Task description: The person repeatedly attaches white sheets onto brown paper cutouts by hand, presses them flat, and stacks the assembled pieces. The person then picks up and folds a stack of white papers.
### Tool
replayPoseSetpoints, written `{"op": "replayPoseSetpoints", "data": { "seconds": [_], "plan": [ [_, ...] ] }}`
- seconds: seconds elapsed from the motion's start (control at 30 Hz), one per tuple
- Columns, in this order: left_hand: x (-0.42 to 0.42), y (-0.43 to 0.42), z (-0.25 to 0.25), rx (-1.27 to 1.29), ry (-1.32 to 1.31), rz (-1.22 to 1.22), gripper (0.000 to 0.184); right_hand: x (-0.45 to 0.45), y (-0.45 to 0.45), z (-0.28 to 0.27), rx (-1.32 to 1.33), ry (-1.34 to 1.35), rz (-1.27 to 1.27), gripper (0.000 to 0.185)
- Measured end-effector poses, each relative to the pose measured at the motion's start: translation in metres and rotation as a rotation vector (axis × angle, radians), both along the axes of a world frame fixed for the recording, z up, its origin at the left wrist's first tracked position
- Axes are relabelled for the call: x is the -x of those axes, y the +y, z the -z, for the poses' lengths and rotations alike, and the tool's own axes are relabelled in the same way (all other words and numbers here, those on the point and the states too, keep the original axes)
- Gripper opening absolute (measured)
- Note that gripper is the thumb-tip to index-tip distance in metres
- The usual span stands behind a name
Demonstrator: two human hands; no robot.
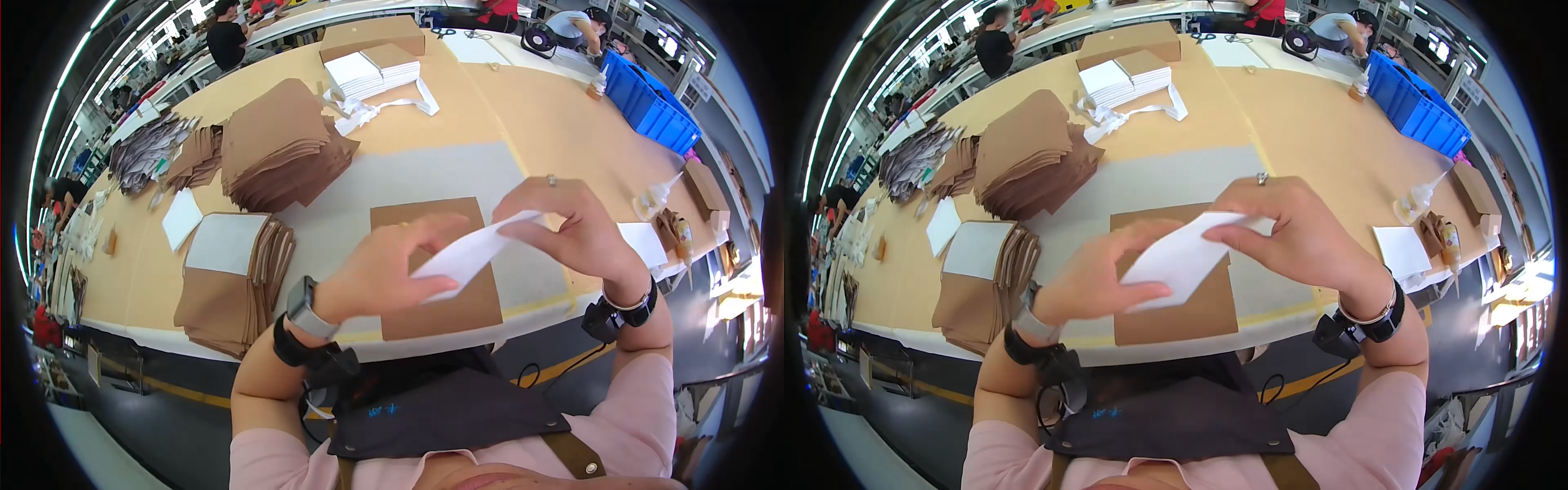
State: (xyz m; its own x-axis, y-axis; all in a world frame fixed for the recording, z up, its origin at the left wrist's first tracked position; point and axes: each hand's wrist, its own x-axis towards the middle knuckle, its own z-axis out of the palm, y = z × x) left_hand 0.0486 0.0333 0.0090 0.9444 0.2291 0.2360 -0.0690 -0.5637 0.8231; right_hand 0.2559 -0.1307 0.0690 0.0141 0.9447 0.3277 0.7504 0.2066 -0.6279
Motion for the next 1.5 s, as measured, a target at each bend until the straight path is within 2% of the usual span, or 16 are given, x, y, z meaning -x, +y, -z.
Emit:
{"op": "replayPoseSetpoints", "data": {
  "seconds": [0.03,0.07,0.1,0.13,0.2,0.23,0.27,0.3,0.37,0.43,0.5,0.57,0.63,0.7,0.93,1.5],
  "plan": [
    [0.001,0.011,0.003,0.010,0.010,-0.004,0.033,-0.002,0.003,0.001,-0.083,0.009,0.005,0.011],
    [0.001,0.026,0.010,0.147,0.029,-0.028,0.034,-0.005,0.007,0.005,-0.073,0.020,0.002,0.011],
    [0.002,0.037,0.018,0.283,0.047,-0.053,0.035,-0.008,0.013,0.009,-0.222,-0.008,0.052,0.012],
    [0.005,0.044,0.028,0.291,0.054,-0.060,0.035,-0.009,0.018,0.012,-0.372,-0.037,0.102,0.014],
    [0.007,0.058,0.045,0.683,-0.026,-0.091,0.032,-0.008,0.023,0.020,-0.326,0.008,0.191,0.013],
    [0.006,0.058,0.048,0.742,-0.101,-0.111,0.028,-0.013,0.027,0.032,-0.186,0.133,0.294,0.014],
    [0.004,0.060,0.051,0.735,-0.105,-0.117,0.028,-0.018,0.033,0.043,-0.047,0.255,0.395,0.015],
    [0.002,0.062,0.056,0.741,-0.090,-0.196,0.026,-0.022,0.040,0.054,-0.050,0.256,0.387,0.015],
    [-0.002,0.068,0.065,0.745,-0.078,-0.284,0.025,-0.029,0.053,0.077,0.194,0.456,0.404,0.022],
    [-0.003,0.076,0.074,0.683,0.048,-0.378,0.022,-0.031,0.061,0.095,0.257,0.577,0.354,0.025],
    [-0.005,0.085,0.091,0.621,0.059,-0.426,0.022,-0.033,0.069,0.109,0.374,0.790,0.302,0.033],
    [-0.004,0.090,0.106,0.566,0.073,-0.473,0.022,-0.035,0.074,0.113,0.436,0.843,0.320,0.034],
    [-0.005,0.087,0.104,0.412,0.080,-0.568,0.027,-0.038,0.076,0.121,0.505,0.893,0.345,0.034],
    [-0.003,0.083,0.095,0.344,0.109,-0.626,0.028,-0.041,0.076,0.139,0.455,1.055,0.382,0.034],
    [-0.001,0.087,0.102,0.158,0.093,-0.705,0.028,-0.038,0.078,0.141,0.499,1.112,0.450,0.034],
    [-0.003,0.085,0.097,0.110,0.183,-0.731,0.022,-0.029,0.071,0.138,0.535,1.089,0.435,0.032]
  ]
}}
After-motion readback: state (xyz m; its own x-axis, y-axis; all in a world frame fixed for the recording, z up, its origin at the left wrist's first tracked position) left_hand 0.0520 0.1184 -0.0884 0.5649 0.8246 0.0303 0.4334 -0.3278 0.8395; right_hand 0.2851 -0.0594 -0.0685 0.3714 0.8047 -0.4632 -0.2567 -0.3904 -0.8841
